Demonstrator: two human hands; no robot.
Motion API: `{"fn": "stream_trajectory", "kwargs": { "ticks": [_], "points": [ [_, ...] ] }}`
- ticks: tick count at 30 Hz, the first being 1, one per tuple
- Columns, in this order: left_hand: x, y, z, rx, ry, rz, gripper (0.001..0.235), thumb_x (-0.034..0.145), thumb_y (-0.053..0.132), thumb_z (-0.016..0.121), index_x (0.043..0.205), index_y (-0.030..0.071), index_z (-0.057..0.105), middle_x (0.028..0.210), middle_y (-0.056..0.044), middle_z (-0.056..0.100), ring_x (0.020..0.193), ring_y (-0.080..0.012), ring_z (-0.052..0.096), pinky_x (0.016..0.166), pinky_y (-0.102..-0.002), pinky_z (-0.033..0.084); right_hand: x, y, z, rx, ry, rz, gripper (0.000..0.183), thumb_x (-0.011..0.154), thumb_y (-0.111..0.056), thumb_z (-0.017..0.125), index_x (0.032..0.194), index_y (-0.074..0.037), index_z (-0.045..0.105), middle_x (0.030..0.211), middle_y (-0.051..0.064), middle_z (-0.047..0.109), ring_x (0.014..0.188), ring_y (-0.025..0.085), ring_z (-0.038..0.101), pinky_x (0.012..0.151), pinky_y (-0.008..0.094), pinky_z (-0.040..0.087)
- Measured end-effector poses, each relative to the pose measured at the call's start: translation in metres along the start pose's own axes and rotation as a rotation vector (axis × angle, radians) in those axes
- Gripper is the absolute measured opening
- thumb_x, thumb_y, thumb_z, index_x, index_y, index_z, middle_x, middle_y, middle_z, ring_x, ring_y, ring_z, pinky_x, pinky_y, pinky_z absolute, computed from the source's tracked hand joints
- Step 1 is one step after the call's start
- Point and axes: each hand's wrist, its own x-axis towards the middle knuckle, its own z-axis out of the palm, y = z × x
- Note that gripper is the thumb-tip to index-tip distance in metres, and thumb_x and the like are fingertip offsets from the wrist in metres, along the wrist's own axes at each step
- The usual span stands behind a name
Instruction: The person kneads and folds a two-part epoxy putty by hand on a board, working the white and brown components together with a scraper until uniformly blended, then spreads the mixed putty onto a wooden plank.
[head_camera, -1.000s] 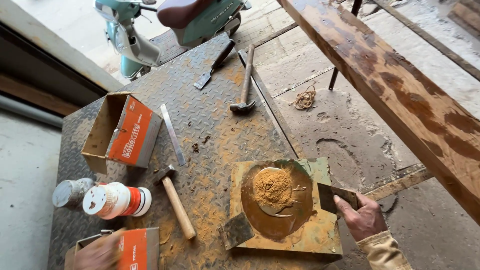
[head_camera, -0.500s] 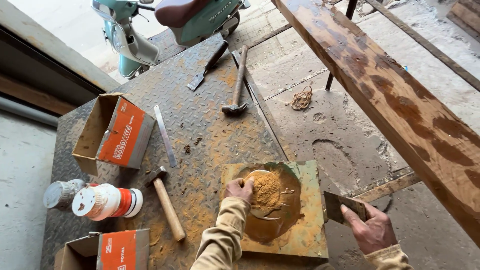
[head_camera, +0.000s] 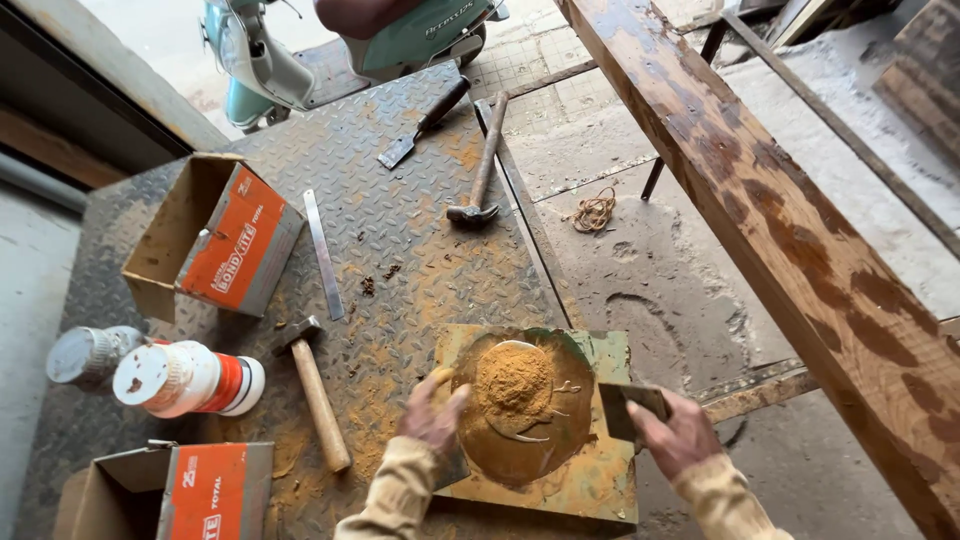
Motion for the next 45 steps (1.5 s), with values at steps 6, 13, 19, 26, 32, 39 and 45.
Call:
{"fn": "stream_trajectory", "kwargs": {
  "ticks": [6,13,19,26,32,39,45],
  "points": [
    [-0.006,-0.103,-0.016,-0.076,0.148,-0.087,0.045,0.091,0.039,0.067,0.132,0.021,0.066,0.138,-0.013,0.065,0.123,-0.0318,0.066,0.097,-0.049,0.059,0.058,0.018,0.026,0.177,0.000,0.259,0.026,0.087,-0.022,0.076,0.102,-0.001,0.076,0.080,0.013,0.079,0.063,0.019,0.069,0.063,0.034,0.059],
    [-0.017,-0.172,-0.018,-0.139,0.320,-0.072,0.042,0.086,0.035,0.072,0.123,0.014,0.071,0.119,-0.020,0.076,0.113,-0.0344,0.072,0.098,-0.047,0.059,0.057,0.032,0.055,0.106,0.177,0.221,0.018,0.088,-0.015,0.077,0.100,-0.001,0.077,0.082,0.013,0.076,0.064,0.021,0.064,0.062,0.039,0.056],
    [-0.007,-0.184,-0.002,-0.041,0.269,0.099,0.042,0.088,0.029,0.071,0.125,0.008,0.067,0.126,-0.024,0.068,0.117,-0.0374,0.068,0.097,-0.046,0.059,0.022,-0.056,0.059,-0.092,0.198,0.085,0.020,0.092,-0.018,0.066,0.105,-0.006,0.074,0.088,0.010,0.078,0.068,0.018,0.073,0.063,0.035,0.063],
    [-0.011,-0.160,-0.003,0.051,0.255,0.233,0.046,0.086,0.026,0.074,0.126,0.005,0.065,0.122,-0.019,0.070,0.115,-0.0326,0.067,0.102,-0.043,0.054,0.025,-0.089,0.110,-0.760,0.125,0.078,0.024,0.102,-0.028,0.054,0.118,-0.023,0.071,0.088,0.005,0.079,0.068,0.021,0.072,0.063,0.035,0.057],
    [-0.020,-0.157,-0.008,0.001,0.275,0.174,0.050,0.083,0.024,0.075,0.129,0.008,0.065,0.122,-0.013,0.068,0.118,-0.0305,0.063,0.100,-0.042,0.052,0.028,-0.080,0.129,-0.738,0.099,-0.215,0.027,0.100,-0.027,0.053,0.119,-0.017,0.069,0.092,0.007,0.079,0.063,0.017,0.073,0.058,0.032,0.061],
    [-0.011,-0.170,-0.004,0.005,0.258,0.179,0.046,0.085,0.023,0.074,0.127,0.006,0.065,0.119,-0.014,0.068,0.117,-0.0299,0.064,0.101,-0.042,0.051,0.051,-0.175,0.111,-0.737,-0.154,-0.177,0.028,0.102,-0.022,0.053,0.123,-0.027,0.071,0.100,0.002,0.081,0.067,0.019,0.074,0.066,0.034,0.064],
    [-0.004,-0.169,-0.002,0.082,0.185,0.174,0.051,0.083,0.023,0.077,0.128,0.003,0.062,0.122,-0.017,0.066,0.116,-0.0306,0.063,0.101,-0.042,0.051,0.081,-0.141,0.133,-0.925,-0.209,-0.293,0.044,0.095,-0.009,0.056,0.126,-0.036,0.070,0.104,0.000,0.079,0.079,0.016,0.073,0.075,0.031,0.062]
  ]
}}
